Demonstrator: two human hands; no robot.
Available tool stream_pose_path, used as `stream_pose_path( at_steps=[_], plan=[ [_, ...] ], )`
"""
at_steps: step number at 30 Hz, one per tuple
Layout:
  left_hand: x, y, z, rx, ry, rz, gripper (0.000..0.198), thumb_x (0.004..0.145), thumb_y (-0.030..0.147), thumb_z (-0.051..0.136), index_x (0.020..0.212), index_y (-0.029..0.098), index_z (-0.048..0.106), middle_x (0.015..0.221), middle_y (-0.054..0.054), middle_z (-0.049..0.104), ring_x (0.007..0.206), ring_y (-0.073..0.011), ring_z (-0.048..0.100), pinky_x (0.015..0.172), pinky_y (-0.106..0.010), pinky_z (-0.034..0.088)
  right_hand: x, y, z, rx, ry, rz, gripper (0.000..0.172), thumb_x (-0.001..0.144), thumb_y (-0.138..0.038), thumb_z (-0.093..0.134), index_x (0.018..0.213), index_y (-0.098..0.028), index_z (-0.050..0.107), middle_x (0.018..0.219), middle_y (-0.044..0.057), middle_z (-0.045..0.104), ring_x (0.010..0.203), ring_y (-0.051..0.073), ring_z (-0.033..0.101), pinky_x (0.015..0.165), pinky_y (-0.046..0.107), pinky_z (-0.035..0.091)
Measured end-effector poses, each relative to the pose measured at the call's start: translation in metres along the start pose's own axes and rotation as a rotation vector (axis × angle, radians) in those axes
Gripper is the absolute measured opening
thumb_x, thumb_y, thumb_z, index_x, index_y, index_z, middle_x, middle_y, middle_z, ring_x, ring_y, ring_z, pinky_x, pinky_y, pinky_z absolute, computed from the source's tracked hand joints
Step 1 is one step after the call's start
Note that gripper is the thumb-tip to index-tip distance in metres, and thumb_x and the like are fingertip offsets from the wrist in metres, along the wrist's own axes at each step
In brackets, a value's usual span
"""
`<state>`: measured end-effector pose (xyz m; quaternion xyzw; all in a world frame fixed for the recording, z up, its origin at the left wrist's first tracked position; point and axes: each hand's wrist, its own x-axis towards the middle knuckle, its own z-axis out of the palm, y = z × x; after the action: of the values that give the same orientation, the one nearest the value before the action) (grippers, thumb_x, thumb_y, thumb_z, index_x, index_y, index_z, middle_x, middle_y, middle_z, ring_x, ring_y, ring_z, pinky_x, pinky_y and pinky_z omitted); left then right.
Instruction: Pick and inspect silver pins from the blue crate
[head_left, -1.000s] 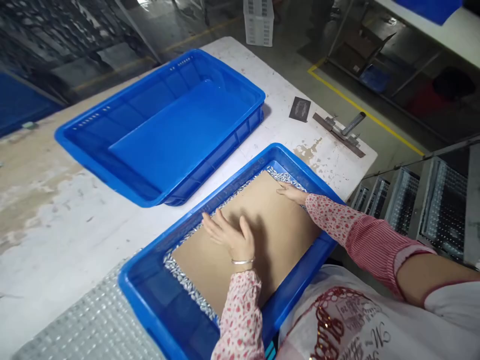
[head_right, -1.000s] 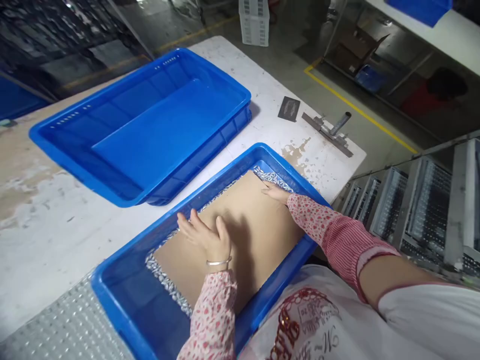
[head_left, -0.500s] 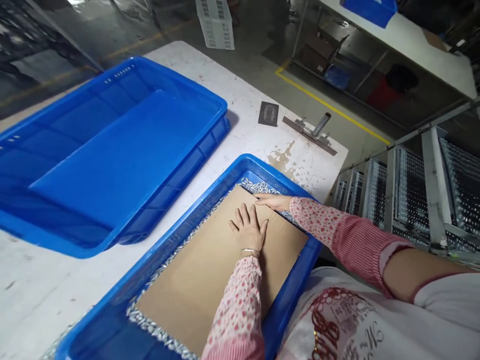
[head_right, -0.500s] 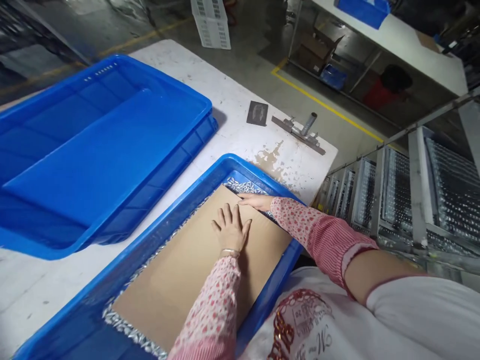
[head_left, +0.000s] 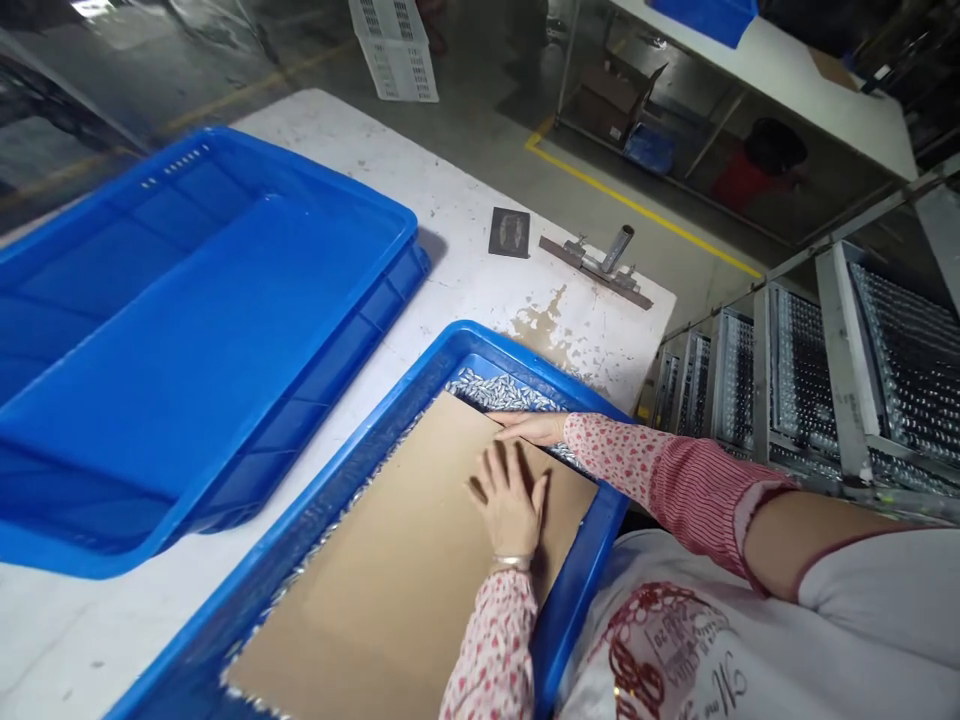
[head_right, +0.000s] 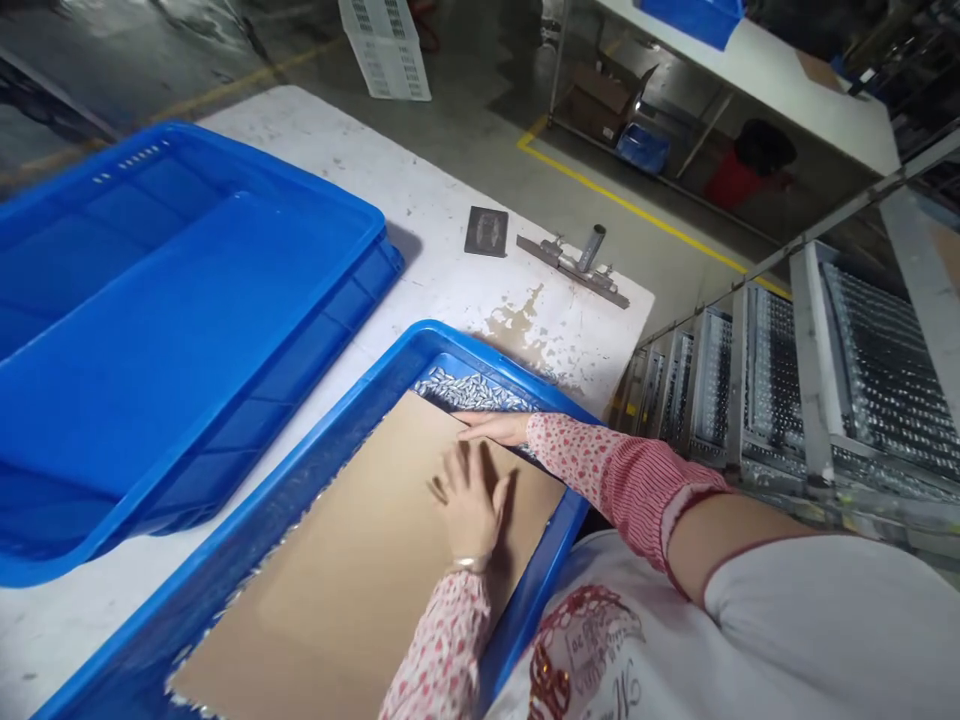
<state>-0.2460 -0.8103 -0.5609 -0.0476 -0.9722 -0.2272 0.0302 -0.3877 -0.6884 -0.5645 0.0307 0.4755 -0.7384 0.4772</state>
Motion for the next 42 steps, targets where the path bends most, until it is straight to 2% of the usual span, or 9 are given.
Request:
stream_pose_path(
  at_steps=[3,7,12,17,23,26,30,34,42],
  plan=[
    [-0.010,0.001,0.001,-0.010,0.040,-0.029,0.060,0.092,0.040,0.044,0.146,0.016,0.036,0.152,-0.021,0.032,0.143,-0.0358,0.022,0.112,-0.065,0.015,-0.005,0.001,0.000,0.047,-0.009,0.060,0.059,0.074,-0.029,0.075,0.129,-0.022,0.056,0.121,0.005,0.066,0.112,0.018,0.061,0.107,0.038,0.039],
    [-0.016,-0.002,0.001,0.002,-0.015,0.022,0.060,0.092,0.041,0.044,0.144,0.012,0.039,0.150,-0.022,0.035,0.143,-0.0353,0.025,0.112,-0.062,0.018,-0.008,0.015,0.000,-0.016,0.204,0.085,0.053,0.073,-0.020,0.073,0.124,-0.018,0.058,0.119,0.006,0.065,0.113,0.016,0.059,0.106,0.032,0.039],
    [-0.010,-0.011,-0.005,0.049,-0.010,0.037,0.053,0.094,0.036,0.040,0.141,0.012,0.043,0.147,-0.023,0.039,0.140,-0.0344,0.030,0.111,-0.062,0.020,-0.006,0.023,0.006,-0.127,0.326,0.062,0.040,0.079,-0.018,0.066,0.119,-0.018,0.062,0.113,0.005,0.067,0.111,0.018,0.059,0.104,0.034,0.040],
    [0.026,-0.017,-0.034,0.096,0.028,0.158,0.057,0.091,0.022,0.041,0.147,0.013,0.034,0.149,-0.016,0.039,0.137,-0.0329,0.032,0.110,-0.053,0.028,-0.010,0.013,0.014,-0.224,0.312,-0.026,0.022,0.081,-0.014,0.059,0.101,-0.017,0.068,0.098,0.003,0.069,0.101,0.017,0.060,0.096,0.031,0.043],
    [0.080,-0.022,-0.052,0.275,-0.261,0.356,0.054,0.090,0.016,0.034,0.144,0.015,0.040,0.140,-0.013,0.050,0.107,-0.0302,0.051,0.082,-0.044,0.045,-0.014,-0.006,0.008,-0.423,0.214,0.055,0.014,0.084,-0.012,0.049,0.082,-0.015,0.063,0.076,-0.001,0.064,0.074,0.011,0.060,0.068,0.021,0.047],
    [0.092,-0.019,-0.052,0.321,-0.344,0.347,0.047,0.092,0.021,0.034,0.137,0.015,0.049,0.128,-0.015,0.056,0.101,-0.0276,0.053,0.078,-0.041,0.048,0.001,-0.016,0.001,-0.656,0.365,0.011,0.017,0.086,-0.010,0.046,0.082,-0.015,0.062,0.071,-0.001,0.063,0.064,0.010,0.060,0.061,0.020,0.048],
    [0.096,-0.013,-0.050,0.310,-0.406,0.314,0.036,0.093,0.022,0.037,0.119,0.019,0.061,0.121,-0.013,0.056,0.101,-0.0259,0.053,0.078,-0.038,0.049,0.036,-0.031,0.000,-0.900,0.681,-0.148,0.014,0.089,-0.012,0.050,0.094,-0.014,0.062,0.090,0.007,0.066,0.084,0.016,0.062,0.079,0.027,0.049],
    [0.093,-0.014,-0.047,0.303,-0.394,0.301,0.037,0.093,0.019,0.036,0.119,0.018,0.062,0.124,-0.014,0.053,0.103,-0.0258,0.052,0.081,-0.038,0.050,0.064,-0.044,0.006,-1.109,0.742,-0.135,0.023,0.095,-0.016,0.042,0.111,-0.014,0.059,0.118,0.016,0.060,0.110,0.025,0.056,0.097,0.037,0.042],
    [0.092,-0.014,-0.046,0.280,-0.408,0.284,0.037,0.091,0.017,0.036,0.118,0.015,0.062,0.128,-0.015,0.053,0.105,-0.0272,0.050,0.084,-0.041,0.049,0.084,-0.061,0.012,-1.176,0.682,0.020,0.032,0.092,-0.006,0.036,0.120,-0.002,0.051,0.115,0.030,0.060,0.112,0.036,0.058,0.094,0.049,0.042]
  ],
)
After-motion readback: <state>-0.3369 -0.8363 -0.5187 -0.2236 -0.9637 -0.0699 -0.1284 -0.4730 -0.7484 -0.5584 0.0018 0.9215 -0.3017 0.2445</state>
